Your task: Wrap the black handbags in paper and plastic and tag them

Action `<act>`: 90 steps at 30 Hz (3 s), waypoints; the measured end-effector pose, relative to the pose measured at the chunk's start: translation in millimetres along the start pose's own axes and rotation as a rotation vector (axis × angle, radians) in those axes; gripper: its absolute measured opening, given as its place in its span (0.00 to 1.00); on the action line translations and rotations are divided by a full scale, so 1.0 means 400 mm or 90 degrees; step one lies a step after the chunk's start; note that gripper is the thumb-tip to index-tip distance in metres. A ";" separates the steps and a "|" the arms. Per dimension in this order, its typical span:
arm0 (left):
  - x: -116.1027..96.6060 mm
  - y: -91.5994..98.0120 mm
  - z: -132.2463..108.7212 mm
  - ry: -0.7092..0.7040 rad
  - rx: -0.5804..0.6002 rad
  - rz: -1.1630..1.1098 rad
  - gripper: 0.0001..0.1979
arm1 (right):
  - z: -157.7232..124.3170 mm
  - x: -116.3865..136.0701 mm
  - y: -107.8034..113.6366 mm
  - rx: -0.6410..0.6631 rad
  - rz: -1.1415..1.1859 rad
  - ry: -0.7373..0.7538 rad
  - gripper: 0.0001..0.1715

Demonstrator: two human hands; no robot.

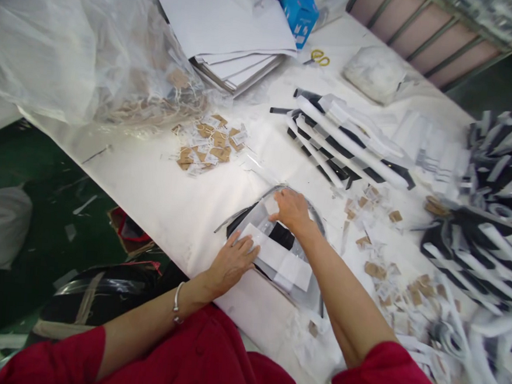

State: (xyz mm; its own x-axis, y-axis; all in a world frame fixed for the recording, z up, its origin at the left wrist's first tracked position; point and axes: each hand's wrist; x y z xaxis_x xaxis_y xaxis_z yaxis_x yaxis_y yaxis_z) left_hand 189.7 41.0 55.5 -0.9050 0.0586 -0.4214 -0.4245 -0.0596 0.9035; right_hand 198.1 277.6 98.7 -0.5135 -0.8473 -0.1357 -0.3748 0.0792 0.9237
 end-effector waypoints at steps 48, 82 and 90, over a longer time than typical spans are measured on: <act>0.022 -0.022 -0.010 -0.098 -0.072 0.116 0.19 | -0.279 0.081 -0.209 -0.114 0.234 -0.048 0.27; 0.342 0.092 0.265 0.271 0.074 -0.453 0.19 | -0.472 0.023 -0.347 -0.172 0.487 -0.710 0.52; 0.333 0.087 0.284 0.231 0.107 -0.476 0.19 | -0.512 0.041 -0.327 -0.113 0.693 -0.817 0.51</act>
State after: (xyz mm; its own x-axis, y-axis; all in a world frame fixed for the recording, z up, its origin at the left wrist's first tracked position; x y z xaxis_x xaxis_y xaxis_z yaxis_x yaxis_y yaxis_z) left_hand 57.6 160.1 40.0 -0.3528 -0.3012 -0.8859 -0.9310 0.0183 0.3646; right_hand 396.8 145.8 48.9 -0.7401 0.5047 0.4444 0.5881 0.1651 0.7918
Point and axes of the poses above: each hand's wrist, its own z-axis towards the middle knuckle, its own y-axis out of the back of the hand, x = y × z, and after that the axes turned 13 degrees about -y, right-handed
